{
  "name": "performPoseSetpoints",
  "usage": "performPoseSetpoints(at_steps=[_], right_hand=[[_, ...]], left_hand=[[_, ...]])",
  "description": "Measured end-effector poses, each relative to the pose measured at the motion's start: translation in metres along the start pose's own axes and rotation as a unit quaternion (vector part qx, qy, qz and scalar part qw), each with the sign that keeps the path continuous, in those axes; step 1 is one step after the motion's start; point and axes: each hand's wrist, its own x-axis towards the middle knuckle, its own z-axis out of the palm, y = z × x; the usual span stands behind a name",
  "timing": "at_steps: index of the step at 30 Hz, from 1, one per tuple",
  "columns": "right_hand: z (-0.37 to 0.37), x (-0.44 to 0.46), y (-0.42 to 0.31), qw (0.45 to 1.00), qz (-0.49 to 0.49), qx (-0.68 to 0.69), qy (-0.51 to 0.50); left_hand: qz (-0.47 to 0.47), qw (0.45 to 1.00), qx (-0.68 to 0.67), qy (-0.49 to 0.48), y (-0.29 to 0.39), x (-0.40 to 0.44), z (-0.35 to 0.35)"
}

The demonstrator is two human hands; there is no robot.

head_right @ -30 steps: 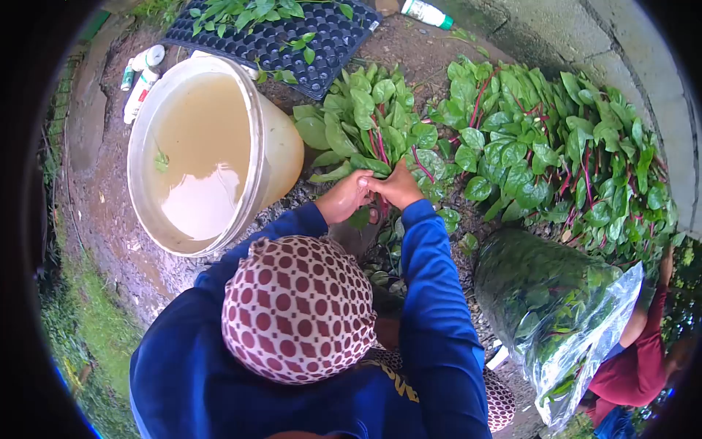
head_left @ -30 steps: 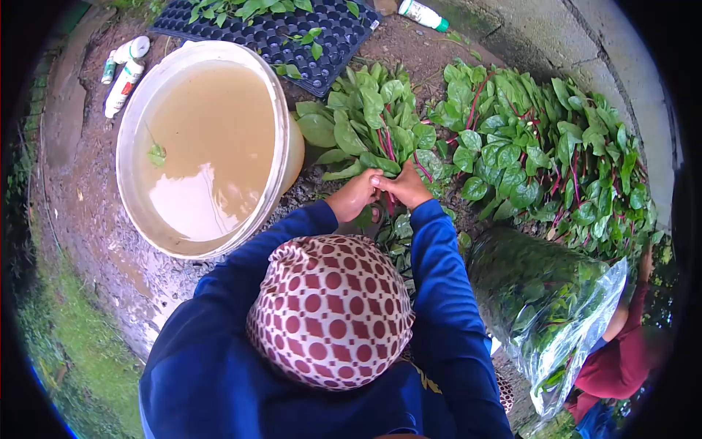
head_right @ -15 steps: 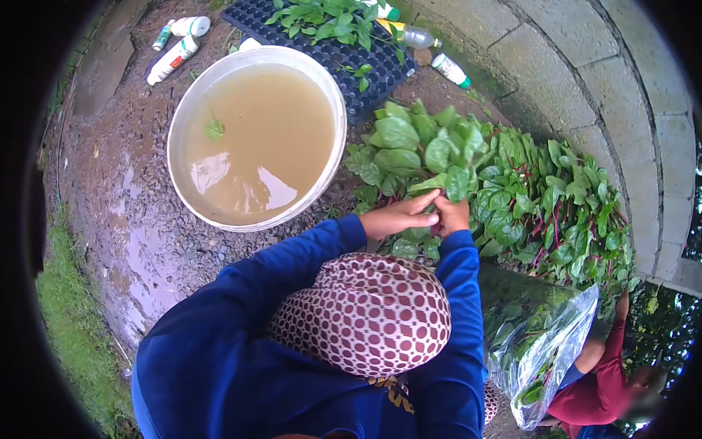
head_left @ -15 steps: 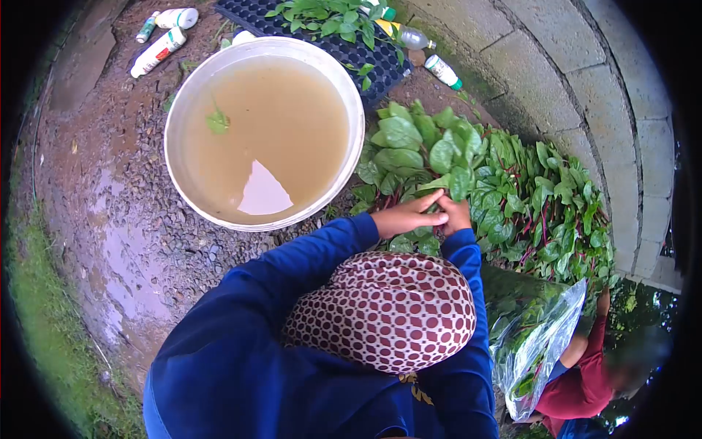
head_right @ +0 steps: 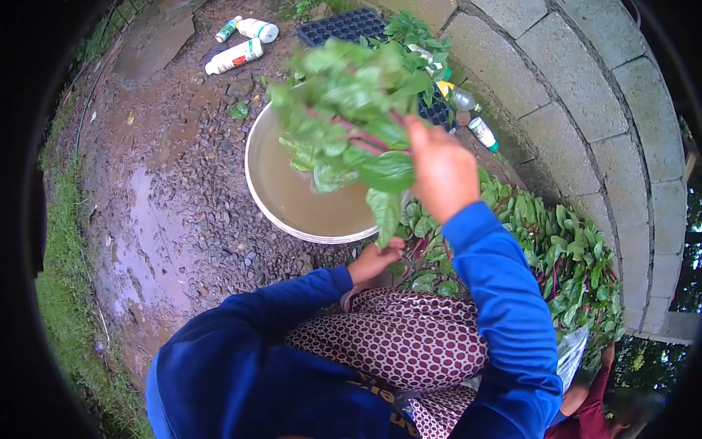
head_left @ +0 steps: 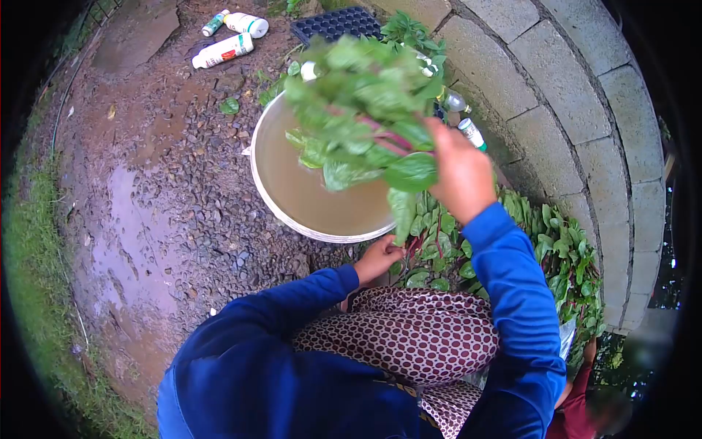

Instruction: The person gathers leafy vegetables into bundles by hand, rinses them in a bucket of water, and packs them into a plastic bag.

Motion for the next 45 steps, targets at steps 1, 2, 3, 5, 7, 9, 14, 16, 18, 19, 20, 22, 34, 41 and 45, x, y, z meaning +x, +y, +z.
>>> performPoseSetpoints(at_steps=[1,2,3,5,7,9,14,16,18,19,20,22,34,41,45], right_hand=[[0.022,0.007,-0.017,0.996,-0.033,-0.057,-0.060],[0.036,0.012,-0.039,0.990,-0.037,-0.076,-0.110],[0.046,0.015,-0.056,0.982,-0.039,-0.095,-0.160],[0.066,0.019,-0.065,0.972,-0.021,-0.032,-0.233],[0.074,0.026,-0.066,0.950,-0.016,0.008,-0.310],[0.075,0.034,-0.061,0.921,-0.013,0.027,-0.388],[0.109,0.029,-0.032,0.836,0.136,0.325,-0.421],[0.122,0.018,-0.021,0.757,0.158,0.515,-0.369],[0.139,0.012,-0.012,0.672,0.202,0.628,-0.337],[0.145,0.020,-0.012,0.669,0.244,0.591,-0.380],[0.149,0.020,-0.009,0.725,0.238,0.519,-0.385],[0.130,0.030,-0.024,0.816,0.248,0.319,-0.413],[0.000,0.026,-0.039,0.970,0.033,-0.011,-0.242],[-0.094,-0.001,0.039,0.990,0.043,-0.009,-0.131],[-0.142,-0.068,0.090,0.991,0.108,-0.026,-0.077]], left_hand=[[0.002,1.000,-0.017,0.004,-0.009,0.000,-0.006],[0.003,0.999,-0.032,0.007,-0.013,-0.001,-0.012],[-0.004,0.999,-0.039,0.017,-0.011,-0.004,-0.016],[-0.019,0.998,-0.057,0.036,-0.008,-0.012,-0.020],[-0.010,0.996,-0.082,0.024,-0.021,-0.015,-0.022],[0.000,0.995,-0.103,0.006,-0.033,-0.015,-0.020],[-0.231,0.937,-0.259,-0.041,0.001,-0.021,-0.012],[-0.263,0.903,-0.337,-0.046,-0.007,-0.012,-0.011],[-0.245,0.896,-0.365,-0.068,-0.016,-0.006,-0.014],[-0.237,0.893,-0.376,-0.078,-0.015,-0.005,-0.015],[-0.233,0.901,-0.355,-0.089,-0.014,-0.003,-0.015],[-0.191,0.908,-0.356,-0.113,-0.020,0.000,-0.014],[-0.250,0.915,-0.314,-0.047,0.014,-0.015,0.010],[-0.247,0.929,-0.268,-0.059,0.043,-0.003,0.032],[-0.231,0.936,-0.253,-0.086,0.051,0.011,0.038]])
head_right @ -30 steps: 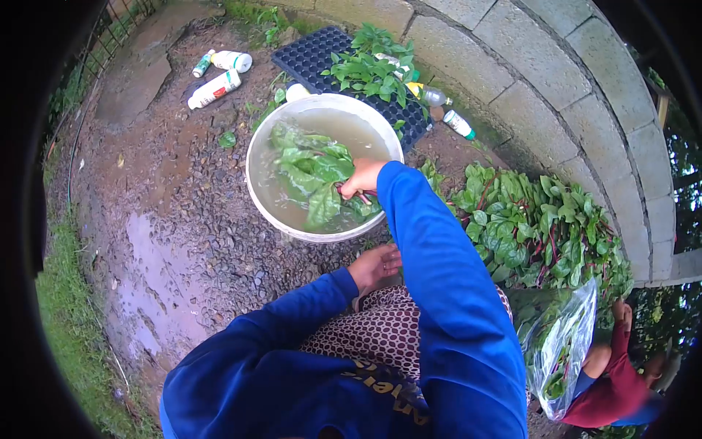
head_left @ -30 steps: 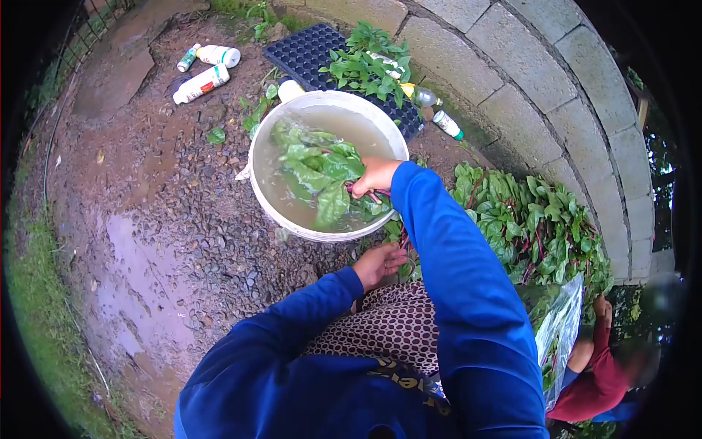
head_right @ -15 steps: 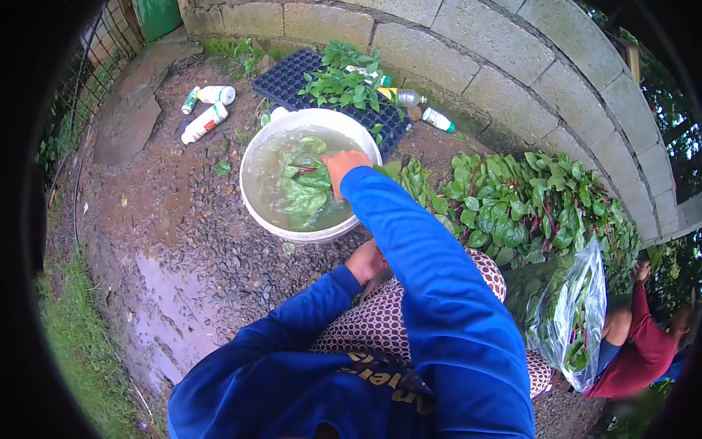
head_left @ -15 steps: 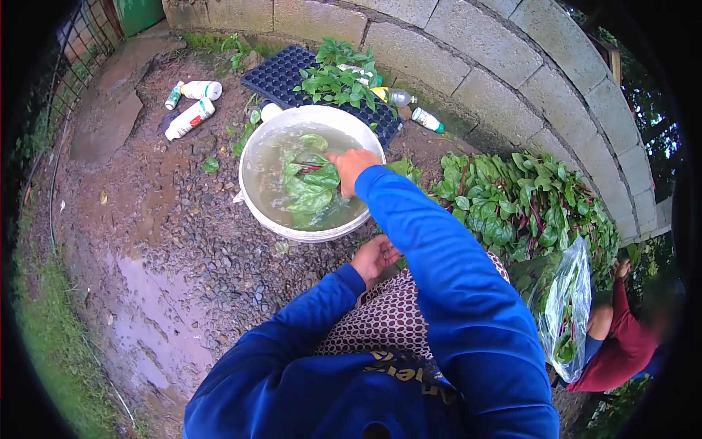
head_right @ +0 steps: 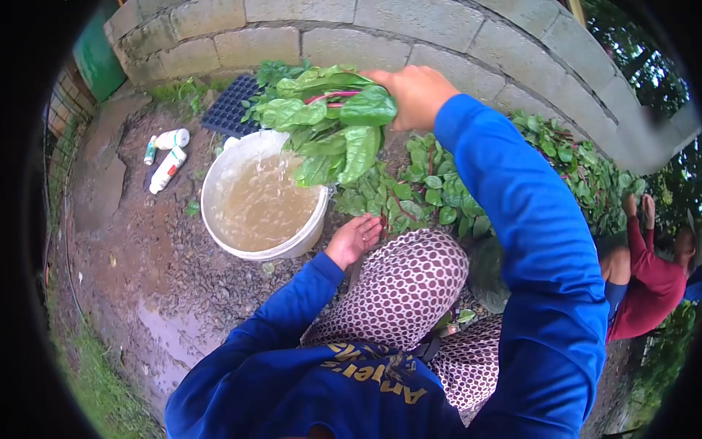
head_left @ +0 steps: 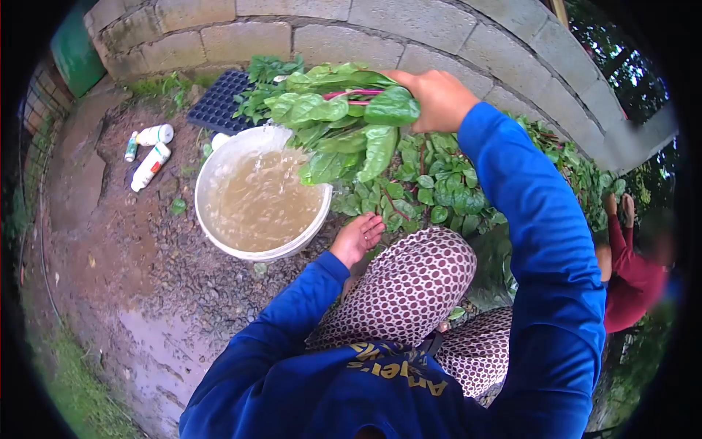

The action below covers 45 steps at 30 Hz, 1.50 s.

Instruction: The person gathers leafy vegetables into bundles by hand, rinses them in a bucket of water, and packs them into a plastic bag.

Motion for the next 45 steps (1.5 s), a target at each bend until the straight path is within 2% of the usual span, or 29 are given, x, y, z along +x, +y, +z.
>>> performPoseSetpoints(at_steps=[3,7,10,12,13,14,16,18,21,24,29,33,36,39,42,43,45], right_hand=[[-0.021,-0.067,0.041,0.992,0.020,-0.097,0.079],[-0.022,-0.158,0.111,0.954,0.051,-0.282,0.081],[-0.019,-0.220,0.160,0.934,0.085,-0.343,0.045],[-0.012,-0.250,0.179,0.929,0.091,-0.356,0.031],[-0.010,-0.262,0.186,0.925,0.088,-0.370,0.024],[-0.006,-0.272,0.192,0.927,0.088,-0.363,0.019],[0.004,-0.286,0.202,0.934,0.088,-0.347,0.008],[0.011,-0.295,0.206,0.938,0.085,-0.336,-0.001],[0.020,-0.303,0.212,0.948,0.078,-0.309,0.011],[0.031,-0.307,0.218,0.949,0.070,-0.305,0.034],[0.035,-0.313,0.221,0.958,0.053,-0.279,0.047],[0.046,-0.320,0.226,0.962,0.061,-0.265,0.006],[0.052,-0.322,0.230,0.961,0.059,-0.271,0.004],[0.054,-0.322,0.234,0.961,0.037,-0.274,0.024],[0.054,-0.320,0.236,0.961,0.027,-0.274,-0.008],[0.053,-0.318,0.235,0.961,0.026,-0.274,-0.017],[0.054,-0.317,0.236,0.962,0.026,-0.270,-0.023]], left_hand=[[0.029,0.999,0.016,0.005,0.009,0.010,0.011],[0.055,0.993,0.098,0.026,0.020,0.018,0.046],[0.207,0.939,0.276,0.007,0.039,0.035,0.099],[0.394,0.853,0.338,-0.058,0.049,0.069,0.129],[0.434,0.795,0.421,-0.048,0.057,0.072,0.157],[0.469,0.727,0.500,-0.037,0.065,0.065,0.193],[0.590,0.524,0.606,-0.095,0.072,0.055,0.263],[0.651,0.404,0.624,-0.155,0.062,0.072,0.315],[0.676,0.258,0.661,-0.198,0.038,0.091,0.371],[0.608,0.201,0.723,-0.261,0.018,0.113,0.391],[0.587,0.130,0.733,-0.318,0.016,0.146,0.402],[0.581,0.086,0.720,-0.370,0.017,0.154,0.410],[0.479,0.035,0.803,-0.352,0.009,0.159,0.418],[0.475,0.011,0.771,-0.424,0.011,0.164,0.429],[0.500,-0.062,0.728,-0.466,0.019,0.169,0.441],[0.476,-0.055,0.754,-0.449,0.018,0.167,0.443],[0.446,-0.121,0.766,-0.446,0.017,0.160,0.450]])
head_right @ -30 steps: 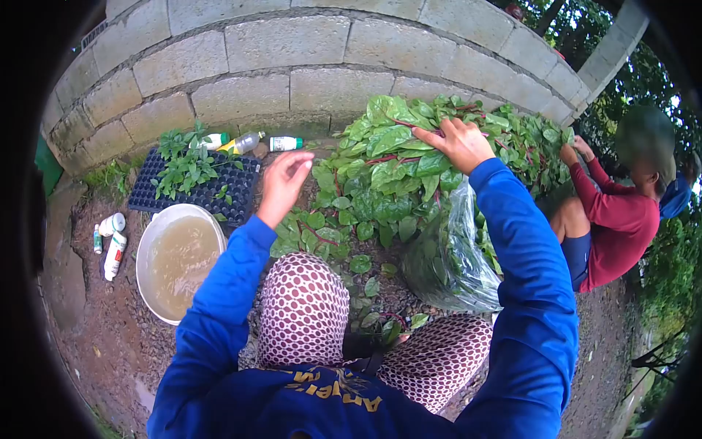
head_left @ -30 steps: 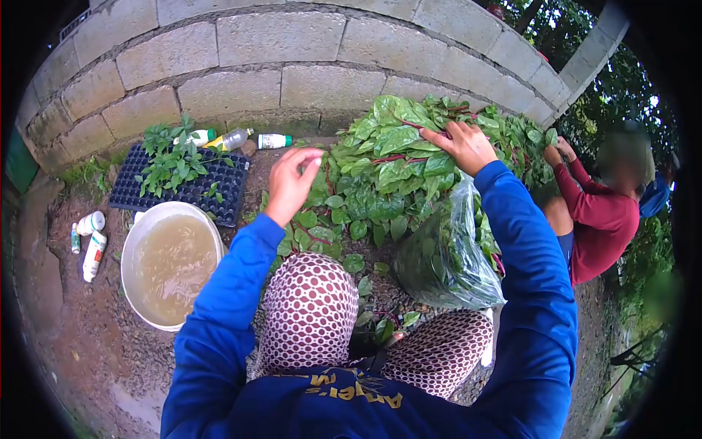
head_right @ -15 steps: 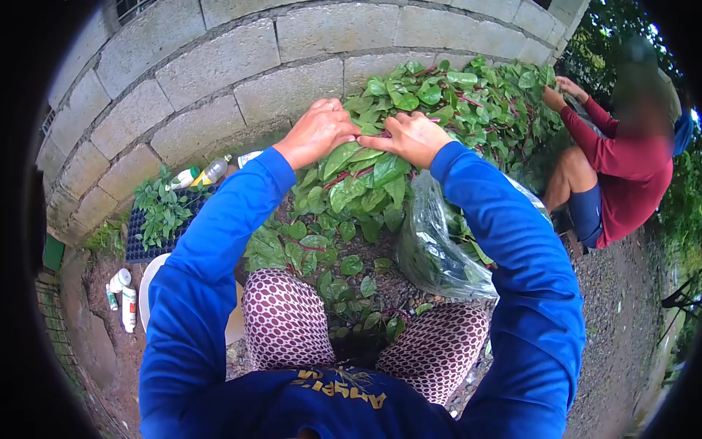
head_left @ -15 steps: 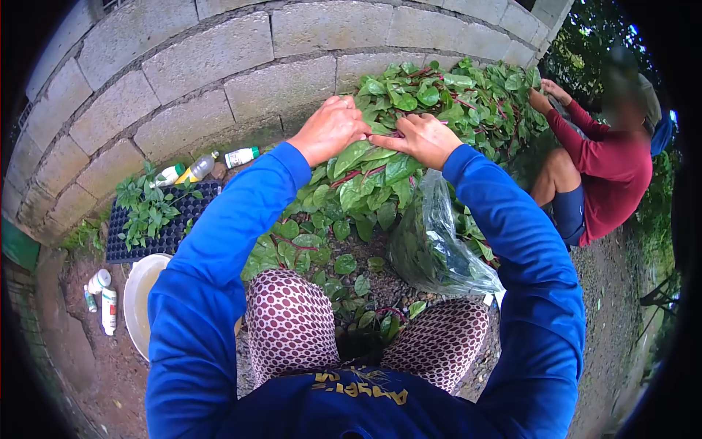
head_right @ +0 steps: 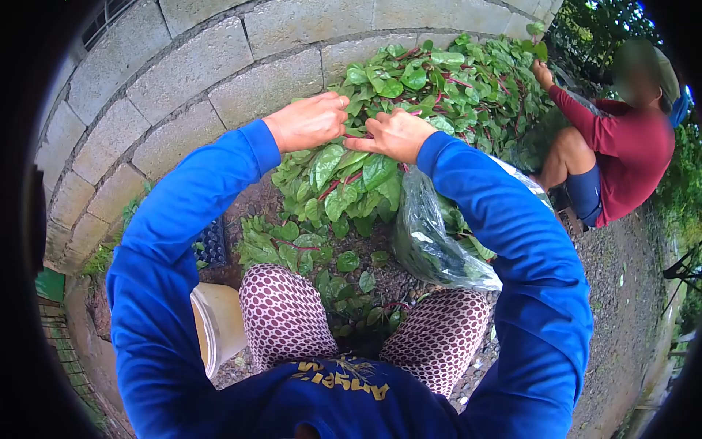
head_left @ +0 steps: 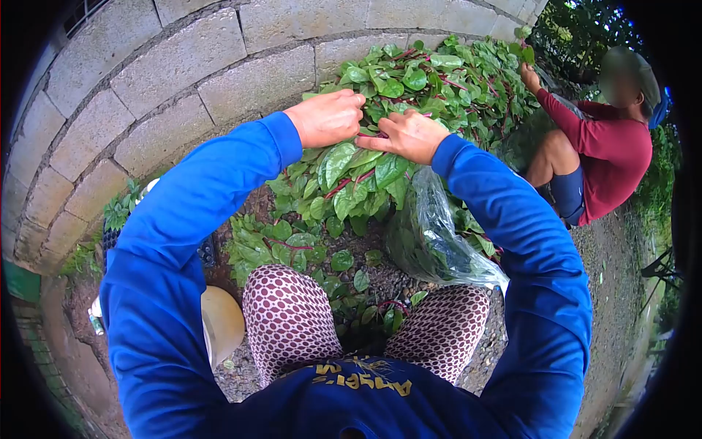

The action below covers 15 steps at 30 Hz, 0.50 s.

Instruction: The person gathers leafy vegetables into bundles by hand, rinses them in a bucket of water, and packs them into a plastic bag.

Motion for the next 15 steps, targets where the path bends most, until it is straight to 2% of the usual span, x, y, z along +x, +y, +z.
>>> performPoseSetpoints(at_steps=[1,7,8,12,15], right_hand=[[0.001,0.000,-0.001,1.000,0.001,0.002,-0.003],[0.002,0.002,-0.004,0.999,0.021,0.014,0.027],[0.002,0.002,-0.003,0.999,0.025,0.007,0.026],[0.006,0.005,0.002,0.999,0.039,-0.022,0.025],[0.008,0.008,0.005,0.998,0.048,-0.023,0.036]], left_hand=[[0.015,0.999,0.019,-0.029,0.001,0.001,-0.001],[-0.019,0.993,-0.035,0.109,0.001,-0.005,0.020],[-0.029,0.993,0.032,0.114,0.001,-0.005,0.025],[-0.057,0.983,0.075,0.159,0.005,-0.006,0.026],[-0.100,0.992,0.072,0.036,0.008,-0.002,0.011]])
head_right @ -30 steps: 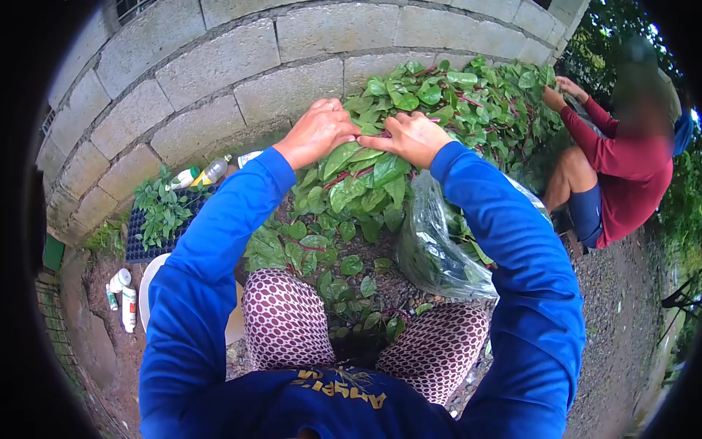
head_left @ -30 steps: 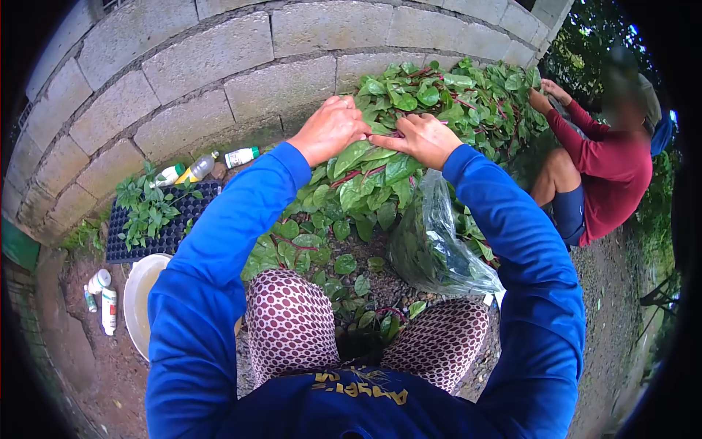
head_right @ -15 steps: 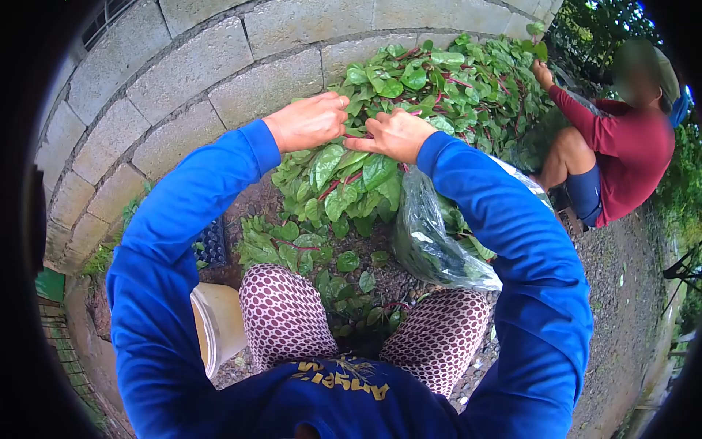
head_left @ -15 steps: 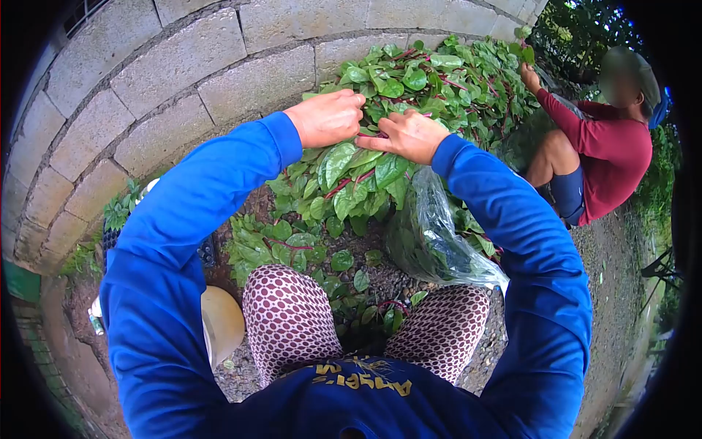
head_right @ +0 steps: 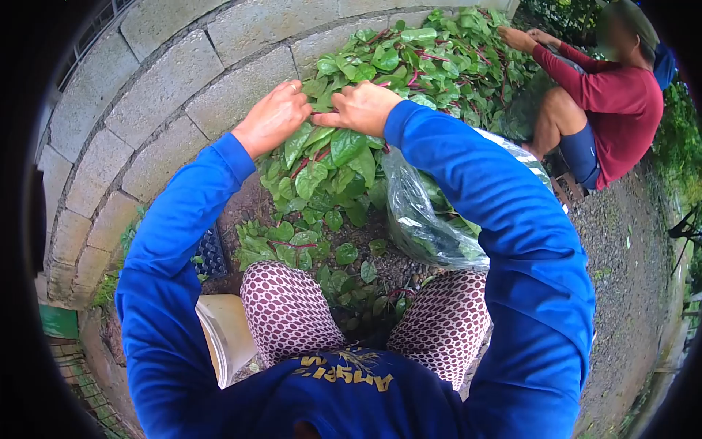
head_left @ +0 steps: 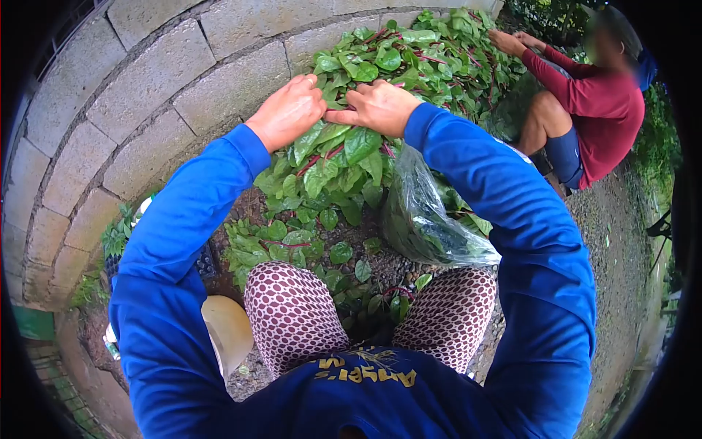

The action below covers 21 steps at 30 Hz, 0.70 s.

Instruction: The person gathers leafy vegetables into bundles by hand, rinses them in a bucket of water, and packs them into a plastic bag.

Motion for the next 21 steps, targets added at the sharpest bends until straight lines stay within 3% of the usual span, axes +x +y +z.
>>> performPoseSetpoints(at_steps=[5,9,13,16,18,19,20,21], right_hand=[[-0.007,-0.001,0.009,1.000,-0.003,0.004,-0.012],[-0.020,-0.024,0.038,0.999,0.028,-0.030,-0.006],[-0.067,-0.083,0.067,0.989,0.149,0.012,0.003],[-0.115,-0.130,0.071,0.954,0.295,0.062,-0.004],[-0.130,-0.166,0.073,0.938,0.317,0.106,0.092],[-0.144,-0.182,0.070,0.909,0.384,0.144,0.073],[-0.158,-0.196,0.065,0.874,0.447,0.181,0.054],[-0.165,-0.212,0.061,0.860,0.465,0.199,0.075]], left_hand=[[0.046,0.998,0.013,0.050,-0.012,0.002,-0.013],[-0.019,0.997,0.023,0.067,-0.035,-0.012,-0.021],[-0.152,0.985,0.082,-0.006,-0.060,-0.050,-0.011],[-0.206,0.978,0.037,0.016,-0.054,-0.074,0.017],[-0.298,0.914,-0.277,0.010,-0.031,-0.056,0.025],[-0.331,0.842,-0.426,0.003,-0.013,-0.041,0.021],[-0.377,0.692,-0.615,-0.019,0.012,-0.019,0.004],[-0.389,0.675,-0.624,-0.056,0.032,0.003,-0.015]])
